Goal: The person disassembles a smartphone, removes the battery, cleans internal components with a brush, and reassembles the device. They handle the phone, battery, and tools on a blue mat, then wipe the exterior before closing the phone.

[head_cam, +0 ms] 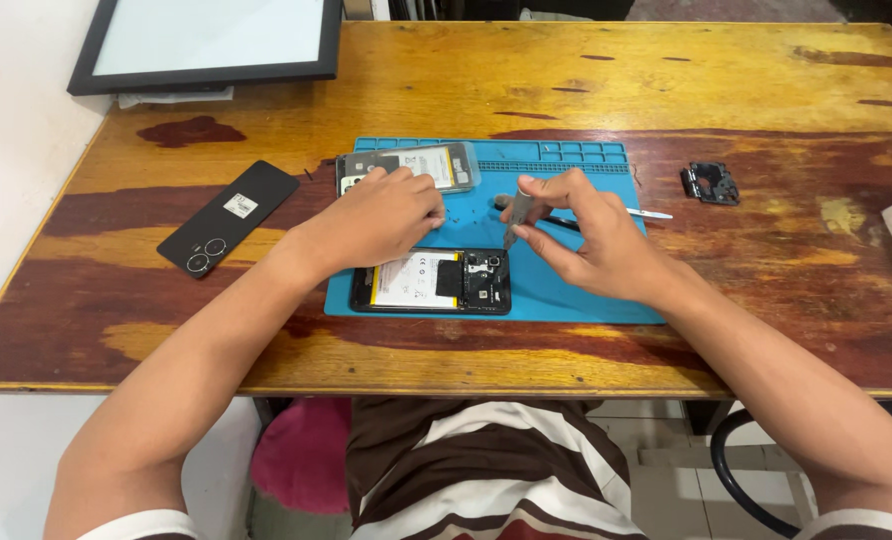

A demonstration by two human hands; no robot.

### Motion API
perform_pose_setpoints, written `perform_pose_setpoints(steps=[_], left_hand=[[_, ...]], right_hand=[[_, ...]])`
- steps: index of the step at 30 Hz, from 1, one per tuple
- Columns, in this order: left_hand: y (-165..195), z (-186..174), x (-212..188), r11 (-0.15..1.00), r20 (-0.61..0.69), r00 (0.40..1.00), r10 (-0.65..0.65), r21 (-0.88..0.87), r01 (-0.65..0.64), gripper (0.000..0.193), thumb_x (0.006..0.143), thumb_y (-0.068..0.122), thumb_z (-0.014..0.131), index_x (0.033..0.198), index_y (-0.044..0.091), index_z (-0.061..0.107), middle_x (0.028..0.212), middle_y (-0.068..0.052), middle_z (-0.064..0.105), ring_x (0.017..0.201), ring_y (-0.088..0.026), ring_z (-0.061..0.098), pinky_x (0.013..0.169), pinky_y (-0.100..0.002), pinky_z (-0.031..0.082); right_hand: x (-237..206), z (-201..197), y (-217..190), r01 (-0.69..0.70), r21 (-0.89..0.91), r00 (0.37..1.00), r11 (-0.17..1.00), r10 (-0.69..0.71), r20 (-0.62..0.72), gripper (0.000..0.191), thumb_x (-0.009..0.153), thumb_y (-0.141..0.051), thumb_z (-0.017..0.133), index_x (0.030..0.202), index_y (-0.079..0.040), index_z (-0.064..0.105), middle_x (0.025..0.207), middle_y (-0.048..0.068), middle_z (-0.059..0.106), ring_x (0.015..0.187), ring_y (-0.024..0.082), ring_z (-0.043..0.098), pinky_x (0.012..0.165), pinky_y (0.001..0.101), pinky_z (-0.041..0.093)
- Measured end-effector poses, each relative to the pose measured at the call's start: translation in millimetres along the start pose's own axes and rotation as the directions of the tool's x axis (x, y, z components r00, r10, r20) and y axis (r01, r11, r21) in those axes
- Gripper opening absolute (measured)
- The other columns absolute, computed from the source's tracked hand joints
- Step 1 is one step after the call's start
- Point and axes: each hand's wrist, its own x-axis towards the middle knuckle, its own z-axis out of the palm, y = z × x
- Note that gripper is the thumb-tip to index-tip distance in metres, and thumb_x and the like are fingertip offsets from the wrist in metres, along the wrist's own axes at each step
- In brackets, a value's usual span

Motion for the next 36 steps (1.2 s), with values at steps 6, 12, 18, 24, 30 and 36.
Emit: perform_pose_setpoints(steps=[6,12,18,24,30,36], left_hand=[[4,-9,-2,0.993,0.035,0.999,-0.033,-0.112,0.036,0.019,0.099,0.022,0.061,0.101,0.008,0.073,0.103,-0.006,0.068,0.104,-0.026,0.061,0.091,-0.043,0.043],[8,-22,1,0.982,0.055,0.998,0.004,-0.189,0.006,0.018,0.09,0.021,0.074,0.095,0.005,0.079,0.094,-0.009,0.075,0.089,-0.027,0.07,0.082,-0.041,0.053],[8,-26,1,0.958,0.097,0.995,-0.013,-0.285,0.04,0.015,0.086,0.017,0.076,0.091,0.003,0.077,0.092,-0.01,0.076,0.079,-0.021,0.073,0.073,-0.034,0.058],[9,-27,0,0.915,0.041,0.999,0.024,-0.403,-0.006,0.02,0.09,0.02,0.076,0.093,0.001,0.074,0.09,-0.009,0.074,0.076,-0.017,0.07,0.07,-0.032,0.058],[15,-28,1,0.848,-0.039,0.999,0.035,-0.528,-0.05,0.019,0.096,0.022,0.072,0.097,0.003,0.074,0.089,-0.006,0.075,0.078,-0.012,0.069,0.063,-0.029,0.053],[12,-7,2,0.613,-0.068,0.989,-0.128,-0.789,0.025,0.021,0.104,0.023,0.066,0.105,0.003,0.067,0.092,-0.003,0.069,0.082,-0.007,0.066,0.073,-0.027,0.056]], right_hand=[[-1,-1,-1,-0.002,-0.002,1.0,1.0,0.002,0.007,0.054,0.098,0.006,0.069,0.143,-0.006,0.041,0.114,0.015,0.074,0.102,0.023,0.075,0.095,0.0377,0.06],[-2,1,-1,-0.011,0.034,1.0,0.999,0.011,0.011,0.054,0.098,0.006,0.069,0.143,-0.006,0.041,0.113,0.015,0.073,0.103,0.023,0.075,0.098,0.0387,0.06],[-2,1,-2,-0.006,0.02,1.0,1.0,0.006,0.0,0.053,0.097,0.006,0.069,0.142,-0.006,0.042,0.111,0.016,0.072,0.104,0.024,0.075,0.1,0.0396,0.06],[-1,2,-4,0.021,0.001,0.997,1.0,-0.021,-0.073,0.05,0.099,0.007,0.069,0.138,-0.005,0.039,0.109,0.018,0.072,0.109,0.026,0.075,0.097,0.0387,0.062],[-2,4,-10,0.084,0.106,0.986,0.991,-0.067,-0.151,0.054,0.103,0.012,0.064,0.141,-0.008,0.032,0.109,0.018,0.066,0.113,0.03,0.074,0.104,0.0432,0.063],[-7,7,-9,0.071,0.133,0.972,0.989,-0.039,-0.232,0.056,0.104,0.012,0.065,0.142,-0.009,0.03,0.118,0.019,0.062,0.112,0.029,0.073,0.098,0.0386,0.062]])
